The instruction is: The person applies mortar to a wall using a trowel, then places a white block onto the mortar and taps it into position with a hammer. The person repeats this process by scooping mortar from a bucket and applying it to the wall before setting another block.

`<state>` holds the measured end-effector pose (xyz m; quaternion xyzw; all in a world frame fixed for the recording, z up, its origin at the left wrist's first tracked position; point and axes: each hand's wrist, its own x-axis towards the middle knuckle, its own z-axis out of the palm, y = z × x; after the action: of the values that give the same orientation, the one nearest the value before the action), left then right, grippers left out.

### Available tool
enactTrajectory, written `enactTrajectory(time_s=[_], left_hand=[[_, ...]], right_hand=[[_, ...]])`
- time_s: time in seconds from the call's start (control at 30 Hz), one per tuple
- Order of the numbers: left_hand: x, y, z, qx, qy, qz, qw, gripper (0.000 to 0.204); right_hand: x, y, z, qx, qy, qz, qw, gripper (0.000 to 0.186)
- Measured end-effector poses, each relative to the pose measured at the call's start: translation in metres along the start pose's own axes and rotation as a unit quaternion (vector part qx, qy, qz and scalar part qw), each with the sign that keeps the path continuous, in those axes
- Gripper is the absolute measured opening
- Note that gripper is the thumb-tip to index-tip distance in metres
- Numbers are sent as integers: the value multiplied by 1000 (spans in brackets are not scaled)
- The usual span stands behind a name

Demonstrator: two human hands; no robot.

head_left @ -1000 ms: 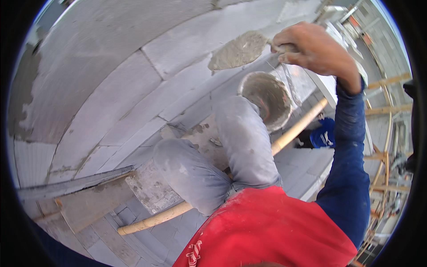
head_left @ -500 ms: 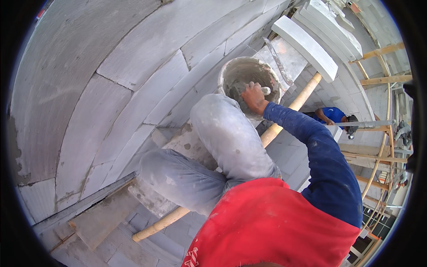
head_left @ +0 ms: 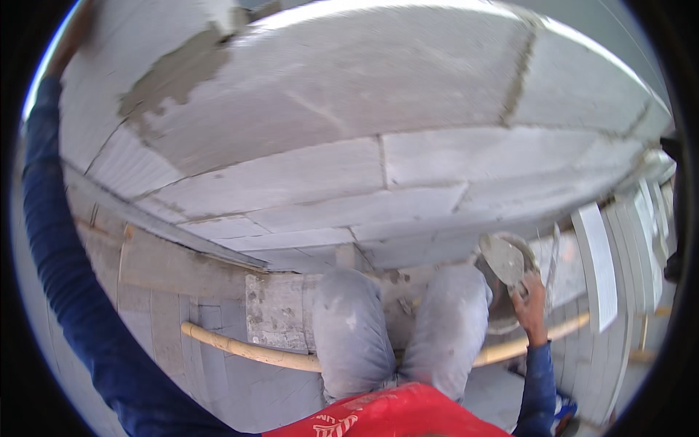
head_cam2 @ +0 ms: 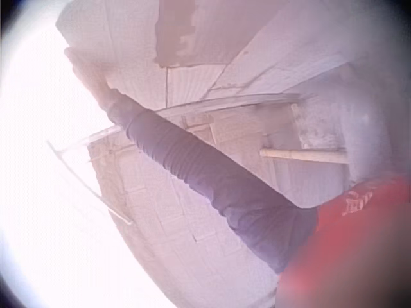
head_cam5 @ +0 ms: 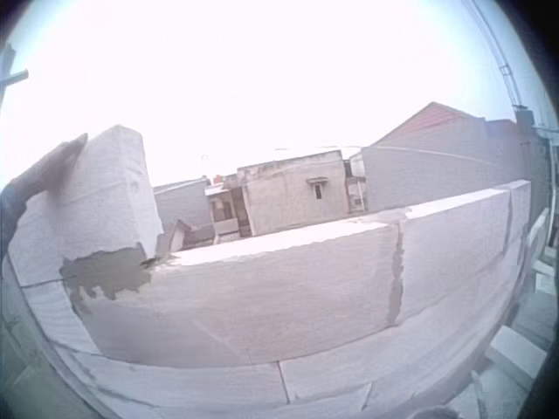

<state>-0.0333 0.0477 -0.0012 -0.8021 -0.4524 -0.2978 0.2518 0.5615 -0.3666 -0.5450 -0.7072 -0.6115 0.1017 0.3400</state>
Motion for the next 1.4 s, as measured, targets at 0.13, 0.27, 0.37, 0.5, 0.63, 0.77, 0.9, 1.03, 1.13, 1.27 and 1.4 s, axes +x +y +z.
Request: enactTrajectory(time_s=[0.13,0.27,0.37,0.5,0.63,0.77,0.9,1.03,1.13,1.27,1.4], left_hand=[[-11,12,-15,3,-5,-45,999,73],[-12,35,-12,-24,-10,-74,997,76],[-12,46,-17,-38,-12,-84,996,79],[-7,51,-18,-49,-20,-85,995,82],[-6,50,-18,-52,-19,-77,995,85],[-15,53,-20,-73,-29,-73,994,85],[-19,55,-25,-71,-37,-57,995,87],[-19,54,-25,-64,-32,-43,996,88],[-20,50,-24,-61,-29,-29,997,90],[-22,43,-22,-55,-23,-7,998,91],[-19,38,-19,-60,-23,22,998,93]], right_hand=[[88,-104,0,108,-23,-104,988,25],[167,-212,26,185,-49,-234,953,28],[213,-288,40,194,-94,-253,943,39],[252,-353,65,298,-98,-218,924,43],[238,-358,81,211,-75,-145,964,45],[214,-348,80,369,-139,-115,912,43],[231,-367,69,447,-162,-131,870,41],[259,-394,71,420,-215,-161,867,44],[253,-400,87,342,-258,-143,892,44],[240,-406,104,297,-290,-167,895,46],[243,-443,123,198,-178,-312,912,50]])
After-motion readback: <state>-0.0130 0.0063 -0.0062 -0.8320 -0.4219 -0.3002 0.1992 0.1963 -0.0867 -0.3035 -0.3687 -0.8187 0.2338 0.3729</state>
